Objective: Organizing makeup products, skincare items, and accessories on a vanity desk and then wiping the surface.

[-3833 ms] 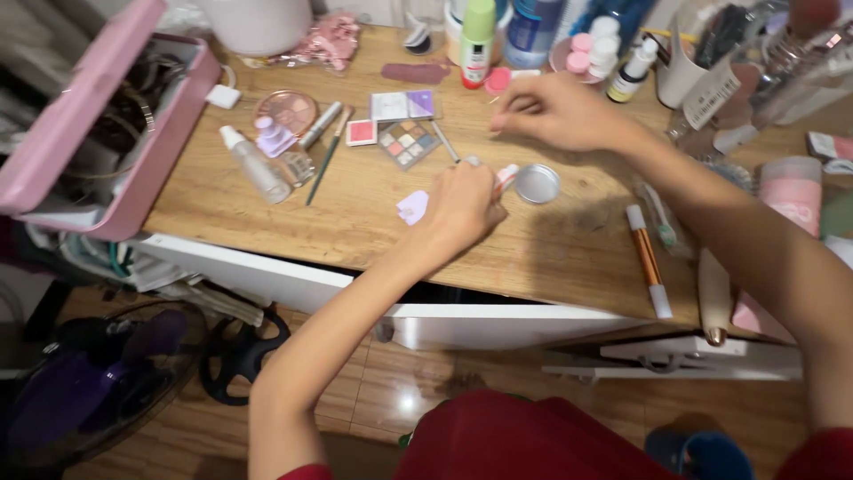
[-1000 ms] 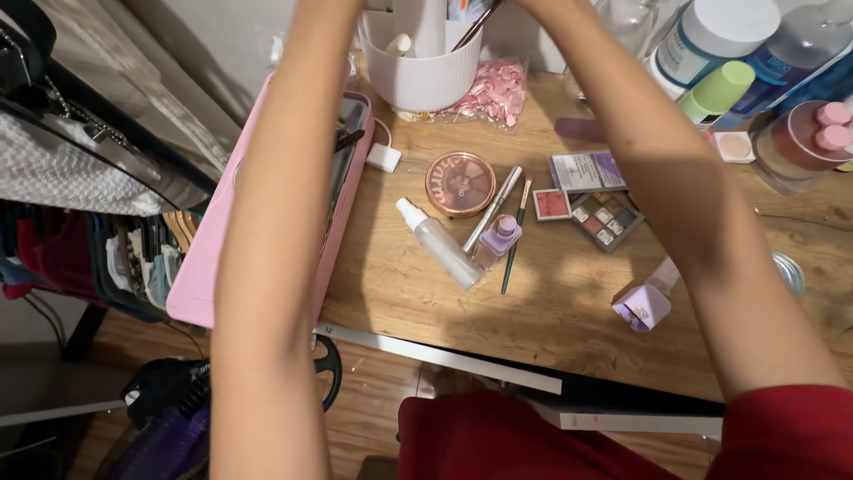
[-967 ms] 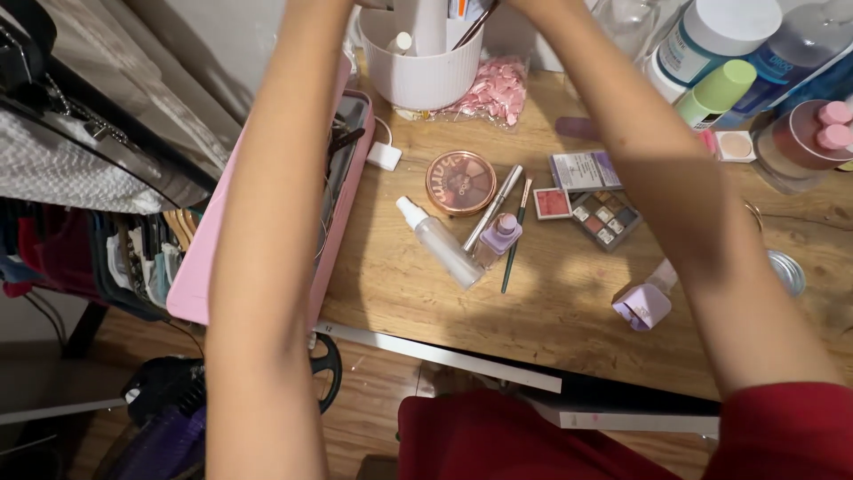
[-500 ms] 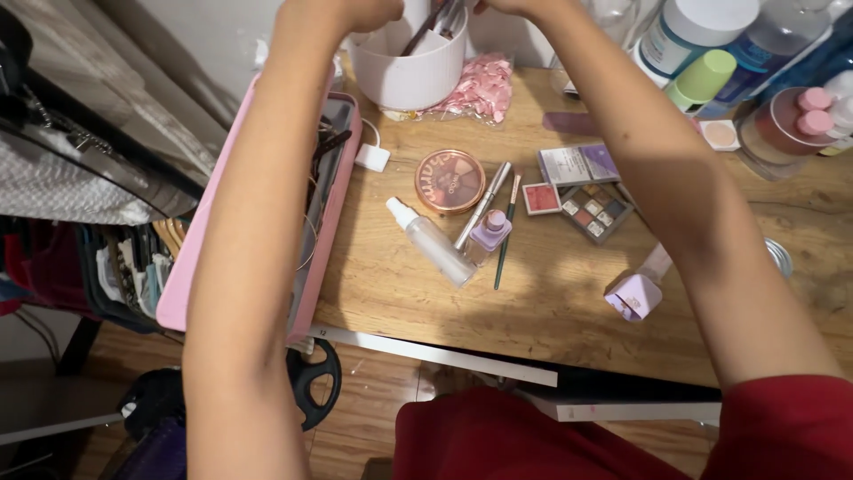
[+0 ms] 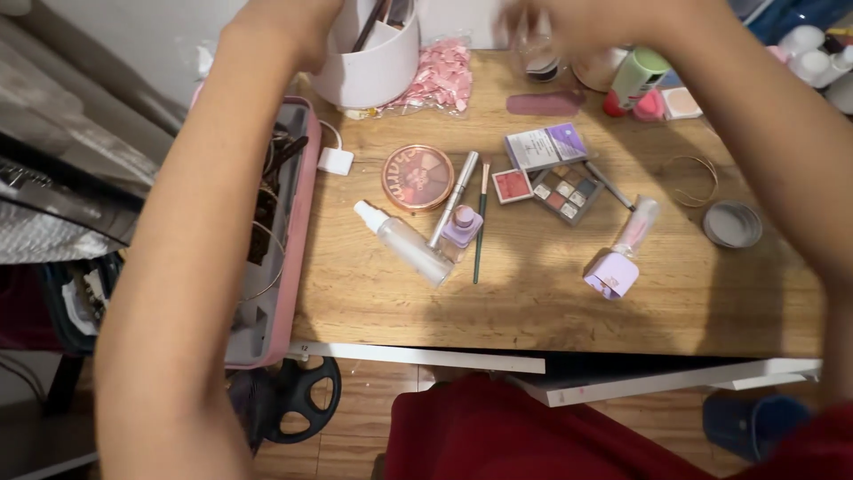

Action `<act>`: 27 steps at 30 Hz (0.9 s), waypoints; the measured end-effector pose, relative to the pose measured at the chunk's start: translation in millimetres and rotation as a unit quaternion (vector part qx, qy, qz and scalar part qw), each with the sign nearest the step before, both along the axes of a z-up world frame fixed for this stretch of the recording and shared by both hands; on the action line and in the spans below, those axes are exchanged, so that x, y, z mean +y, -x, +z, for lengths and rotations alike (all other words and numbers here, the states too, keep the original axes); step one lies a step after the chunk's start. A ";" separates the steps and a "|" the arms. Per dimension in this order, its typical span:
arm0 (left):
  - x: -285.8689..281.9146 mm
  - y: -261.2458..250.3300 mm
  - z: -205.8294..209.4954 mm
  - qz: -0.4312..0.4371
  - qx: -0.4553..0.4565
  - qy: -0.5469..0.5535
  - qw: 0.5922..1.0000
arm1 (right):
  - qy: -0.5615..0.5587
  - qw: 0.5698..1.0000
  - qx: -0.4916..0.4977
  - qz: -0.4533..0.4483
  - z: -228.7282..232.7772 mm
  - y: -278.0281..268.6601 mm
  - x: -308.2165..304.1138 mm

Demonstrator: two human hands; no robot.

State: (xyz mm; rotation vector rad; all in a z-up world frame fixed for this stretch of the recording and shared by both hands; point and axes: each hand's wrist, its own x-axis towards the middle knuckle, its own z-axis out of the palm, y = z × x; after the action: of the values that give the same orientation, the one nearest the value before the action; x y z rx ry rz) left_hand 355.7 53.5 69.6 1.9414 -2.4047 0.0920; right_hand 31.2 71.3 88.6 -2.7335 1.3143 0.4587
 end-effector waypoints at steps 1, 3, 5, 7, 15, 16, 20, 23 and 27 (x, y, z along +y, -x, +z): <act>1.6 3.8 0.2 -0.007 0.002 0.002 1.000 | 0.002 1.000 0.012 -0.004 57.7 9.5 22.8; 6.8 10.9 2.4 -0.019 0.005 0.001 1.000 | -0.041 0.999 -0.006 0.033 18.8 35.8 6.8; 12.7 14.6 4.6 -0.026 0.008 0.003 1.000 | -0.082 0.994 -0.023 0.075 -5.6 51.6 -1.9; 19.5 13.0 9.0 -0.033 0.013 0.011 0.999 | -0.078 0.991 -0.042 0.099 -14.5 54.5 -4.1; 5.9 57.6 -35.9 -0.146 -0.031 0.170 0.974 | 0.119 0.917 -0.274 0.265 -63.6 3.8 -72.4; 2.6 57.7 -43.4 -0.135 -0.055 0.189 0.971 | 0.137 0.890 -0.316 0.298 -71.8 -10.2 -81.8; -3.6 64.3 -46.8 -0.076 -0.103 0.164 0.978 | 0.174 0.884 -0.335 0.277 -81.9 -37.4 -84.6; -1.2 66.3 -45.2 -0.064 -0.090 0.170 0.979 | 0.003 0.955 -0.239 0.173 -82.1 -42.3 -71.9; -1.4 77.2 -37.9 -0.129 -0.016 0.241 0.962 | 0.042 0.971 -0.217 0.096 -80.8 -18.9 -58.0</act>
State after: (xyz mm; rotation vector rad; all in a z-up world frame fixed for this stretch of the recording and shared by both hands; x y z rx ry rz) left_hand 278.5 52.1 31.7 1.4163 -2.3404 0.6345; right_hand 50.1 13.2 7.8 -2.8142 0.9826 -0.1866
